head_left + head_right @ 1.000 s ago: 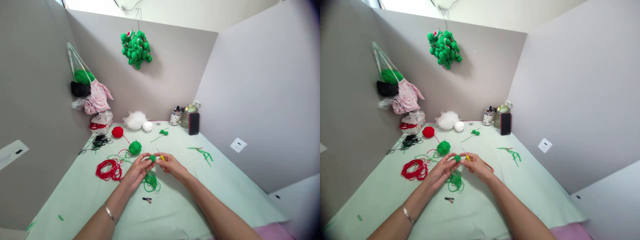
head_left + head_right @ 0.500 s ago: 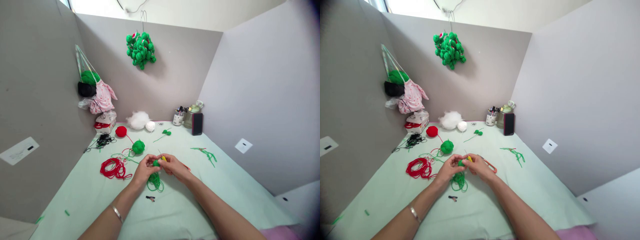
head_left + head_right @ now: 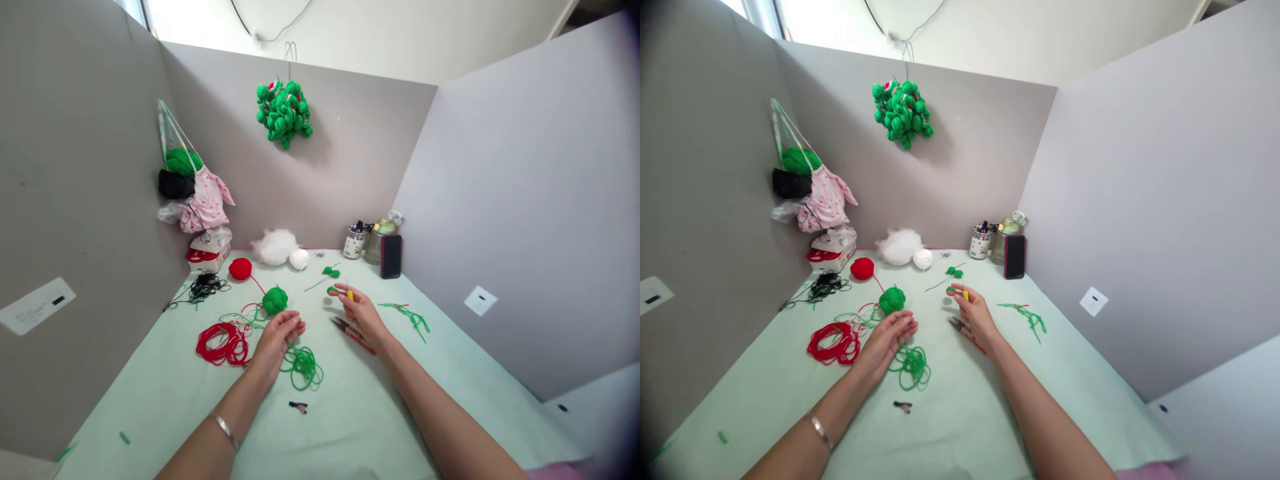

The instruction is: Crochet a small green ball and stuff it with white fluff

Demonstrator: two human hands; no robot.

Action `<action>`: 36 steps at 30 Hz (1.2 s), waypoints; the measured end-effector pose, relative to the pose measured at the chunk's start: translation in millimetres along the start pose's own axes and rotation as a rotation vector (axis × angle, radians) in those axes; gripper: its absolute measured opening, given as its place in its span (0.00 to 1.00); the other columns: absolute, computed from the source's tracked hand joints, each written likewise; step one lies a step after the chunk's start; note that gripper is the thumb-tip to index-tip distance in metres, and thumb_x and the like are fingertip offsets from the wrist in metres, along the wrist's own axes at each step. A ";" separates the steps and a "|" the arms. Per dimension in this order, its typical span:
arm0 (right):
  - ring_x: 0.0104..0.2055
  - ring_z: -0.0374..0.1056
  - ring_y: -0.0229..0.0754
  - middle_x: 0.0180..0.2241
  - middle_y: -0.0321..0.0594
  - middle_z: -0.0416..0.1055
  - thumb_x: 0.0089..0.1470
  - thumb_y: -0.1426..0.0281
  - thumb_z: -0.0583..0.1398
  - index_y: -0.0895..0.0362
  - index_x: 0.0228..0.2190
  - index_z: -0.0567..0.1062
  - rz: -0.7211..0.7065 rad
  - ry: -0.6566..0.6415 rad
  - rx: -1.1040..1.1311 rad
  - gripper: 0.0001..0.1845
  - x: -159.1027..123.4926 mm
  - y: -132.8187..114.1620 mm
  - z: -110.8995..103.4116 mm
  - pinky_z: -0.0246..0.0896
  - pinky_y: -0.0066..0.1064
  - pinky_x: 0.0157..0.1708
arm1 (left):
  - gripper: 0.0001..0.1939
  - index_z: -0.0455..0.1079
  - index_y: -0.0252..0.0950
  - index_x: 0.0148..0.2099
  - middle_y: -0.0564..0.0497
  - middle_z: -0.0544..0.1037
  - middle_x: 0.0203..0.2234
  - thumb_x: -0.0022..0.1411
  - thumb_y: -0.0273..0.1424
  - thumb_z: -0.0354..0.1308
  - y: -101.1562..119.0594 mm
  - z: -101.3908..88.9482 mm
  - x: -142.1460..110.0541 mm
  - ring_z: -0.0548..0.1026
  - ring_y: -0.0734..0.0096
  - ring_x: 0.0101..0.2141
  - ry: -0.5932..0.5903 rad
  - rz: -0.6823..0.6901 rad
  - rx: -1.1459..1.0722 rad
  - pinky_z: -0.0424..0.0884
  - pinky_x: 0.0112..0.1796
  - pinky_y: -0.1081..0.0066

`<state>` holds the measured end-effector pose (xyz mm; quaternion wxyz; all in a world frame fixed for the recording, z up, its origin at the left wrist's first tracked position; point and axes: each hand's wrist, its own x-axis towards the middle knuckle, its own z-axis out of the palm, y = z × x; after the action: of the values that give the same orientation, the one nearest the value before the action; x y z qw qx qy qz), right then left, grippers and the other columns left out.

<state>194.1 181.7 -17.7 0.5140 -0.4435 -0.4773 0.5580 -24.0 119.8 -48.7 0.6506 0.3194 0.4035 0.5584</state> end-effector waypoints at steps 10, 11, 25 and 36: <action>0.15 0.40 0.25 0.20 0.30 0.70 0.47 0.57 0.71 0.60 0.36 0.78 0.155 -0.225 -0.057 0.21 -30.4 -10.5 10.5 0.31 0.25 0.16 | 0.17 0.72 0.35 0.57 0.43 0.78 0.52 0.70 0.36 0.61 10.9 9.6 -5.5 0.79 0.59 0.47 0.014 -0.018 -0.275 0.79 0.46 0.55; 0.15 0.40 0.25 0.19 0.29 0.69 0.48 0.56 0.71 0.60 0.37 0.78 0.169 -0.262 -0.066 0.22 -35.0 -11.1 16.0 0.31 0.25 0.16 | 0.14 0.74 0.33 0.54 0.44 0.79 0.49 0.71 0.35 0.61 13.7 11.1 -6.5 0.80 0.60 0.45 0.011 -0.015 -0.308 0.79 0.46 0.56; 0.15 0.44 0.27 0.13 0.25 0.63 0.43 0.57 0.75 0.59 0.29 0.78 0.328 -0.475 0.023 0.20 -61.1 -4.1 46.7 0.33 0.25 0.16 | 0.10 0.78 0.35 0.39 0.46 0.81 0.37 0.68 0.35 0.60 43.0 7.3 -14.8 0.81 0.63 0.45 -0.026 0.077 -0.303 0.76 0.54 0.60; 0.16 0.36 0.24 0.19 0.26 0.63 0.45 0.60 0.75 0.59 0.31 0.75 0.180 -0.250 0.342 0.20 -46.9 -23.9 19.1 0.31 0.22 0.15 | 0.10 0.81 0.34 0.28 0.50 0.79 0.21 0.47 0.32 0.77 27.5 19.1 -21.3 0.75 0.66 0.26 -0.227 0.059 0.219 0.70 0.32 0.69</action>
<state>182.5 133.9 9.1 0.4667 -0.3181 -0.3945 0.7248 -21.1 104.2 -12.2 0.6367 0.4610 0.3764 0.4903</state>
